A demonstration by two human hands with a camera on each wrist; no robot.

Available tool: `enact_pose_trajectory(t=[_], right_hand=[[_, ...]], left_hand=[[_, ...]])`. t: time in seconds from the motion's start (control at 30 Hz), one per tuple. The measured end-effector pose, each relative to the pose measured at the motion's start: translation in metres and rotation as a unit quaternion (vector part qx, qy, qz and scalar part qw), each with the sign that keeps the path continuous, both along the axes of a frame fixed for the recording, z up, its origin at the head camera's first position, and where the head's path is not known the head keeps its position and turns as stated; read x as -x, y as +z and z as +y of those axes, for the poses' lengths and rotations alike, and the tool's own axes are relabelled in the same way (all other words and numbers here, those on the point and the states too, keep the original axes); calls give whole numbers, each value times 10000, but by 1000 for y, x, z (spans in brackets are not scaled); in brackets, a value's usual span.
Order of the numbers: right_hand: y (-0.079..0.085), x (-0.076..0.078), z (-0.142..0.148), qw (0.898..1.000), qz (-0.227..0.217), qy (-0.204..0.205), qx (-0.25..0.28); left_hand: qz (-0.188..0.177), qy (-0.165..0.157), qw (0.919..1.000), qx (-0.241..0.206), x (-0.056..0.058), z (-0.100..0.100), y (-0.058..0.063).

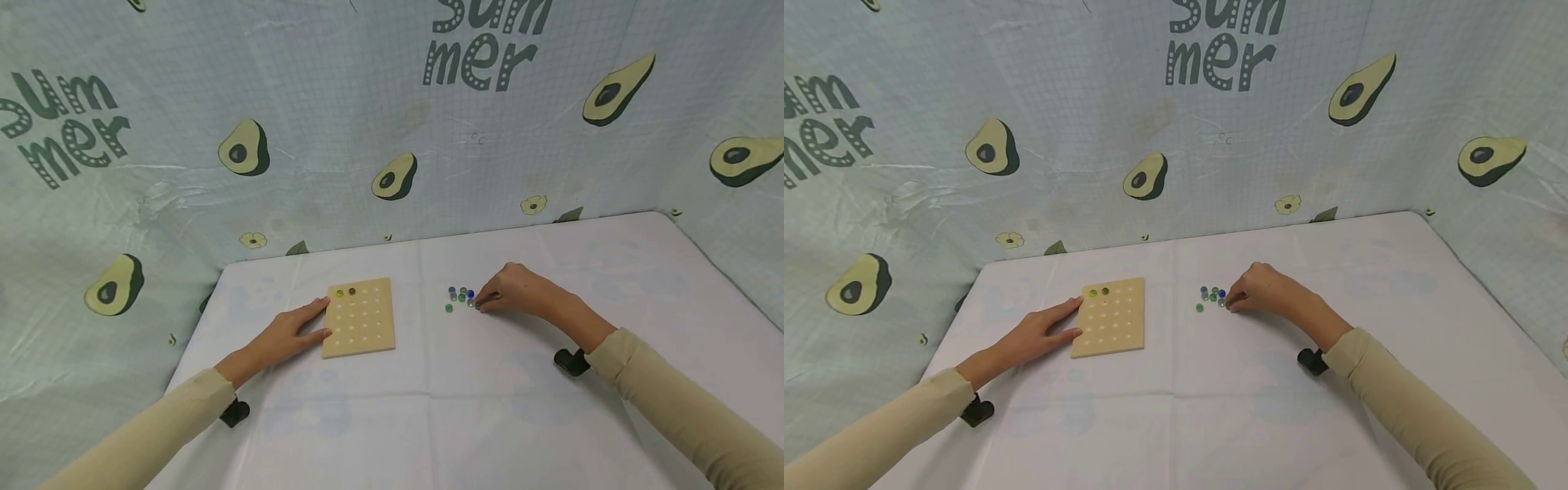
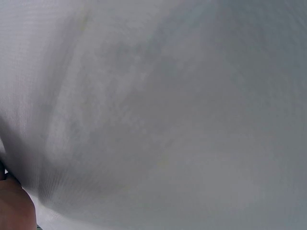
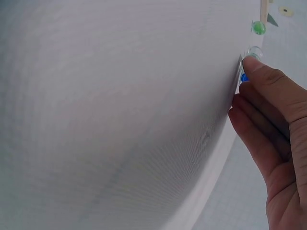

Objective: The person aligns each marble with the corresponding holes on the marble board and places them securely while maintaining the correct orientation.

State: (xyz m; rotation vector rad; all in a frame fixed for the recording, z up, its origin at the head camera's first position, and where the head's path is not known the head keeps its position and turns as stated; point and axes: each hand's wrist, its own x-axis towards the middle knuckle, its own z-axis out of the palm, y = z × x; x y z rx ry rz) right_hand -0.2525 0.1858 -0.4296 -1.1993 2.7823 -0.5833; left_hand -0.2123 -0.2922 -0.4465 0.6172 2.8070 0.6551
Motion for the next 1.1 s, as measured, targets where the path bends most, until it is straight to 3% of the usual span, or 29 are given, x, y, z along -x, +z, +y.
enact_pose_trajectory(t=[0.33, 0.6, 1.1], right_hand=[[2, -2, 1, 9999, 81, 51, 125], [8, -3, 1, 9996, -17, -186, 196], [17, 3, -3, 9950, 751, 202, 618]], left_hand=[[29, -17, 10000, -4, 1, -1, -2], [93, 8, 10000, -21, -1, -1, -3], [152, -42, 9999, 61, -2, -1, -1]])
